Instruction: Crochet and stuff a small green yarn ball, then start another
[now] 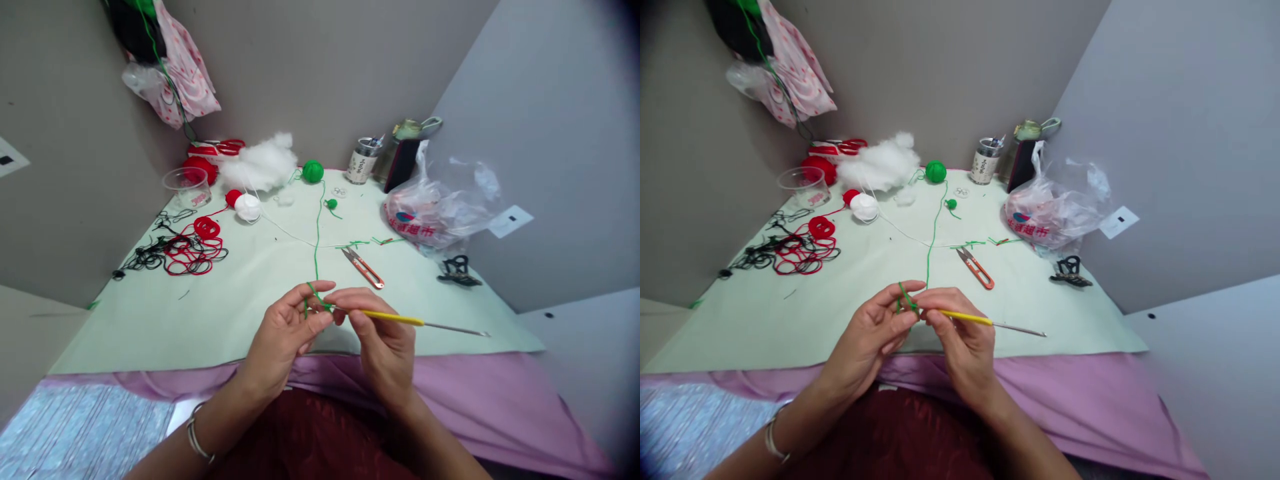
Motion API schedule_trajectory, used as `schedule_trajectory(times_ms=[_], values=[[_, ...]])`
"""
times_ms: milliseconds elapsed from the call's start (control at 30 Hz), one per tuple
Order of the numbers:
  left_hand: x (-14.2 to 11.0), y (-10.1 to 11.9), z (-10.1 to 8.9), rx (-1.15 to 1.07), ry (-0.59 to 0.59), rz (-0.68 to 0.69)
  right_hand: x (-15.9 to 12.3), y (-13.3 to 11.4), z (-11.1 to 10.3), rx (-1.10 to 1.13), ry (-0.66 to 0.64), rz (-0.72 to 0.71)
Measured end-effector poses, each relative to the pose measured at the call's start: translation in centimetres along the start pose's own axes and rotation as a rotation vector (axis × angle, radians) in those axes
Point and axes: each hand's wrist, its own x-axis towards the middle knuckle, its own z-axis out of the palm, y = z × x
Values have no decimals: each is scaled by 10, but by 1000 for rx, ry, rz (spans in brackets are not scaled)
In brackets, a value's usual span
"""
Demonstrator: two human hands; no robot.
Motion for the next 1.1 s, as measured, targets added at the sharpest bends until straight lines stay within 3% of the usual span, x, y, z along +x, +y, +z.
schedule_trajectory(times_ms=[267, 567, 1100], values=[[-2, 4, -4, 52, 27, 5, 0, -5, -4, -95, 35, -27], [-1, 6, -3, -11, 44, 13, -2, 0, -3, 114, 148, 95], [-1, -2, -3, -1, 3, 12, -3, 1, 5, 108, 57, 60]])
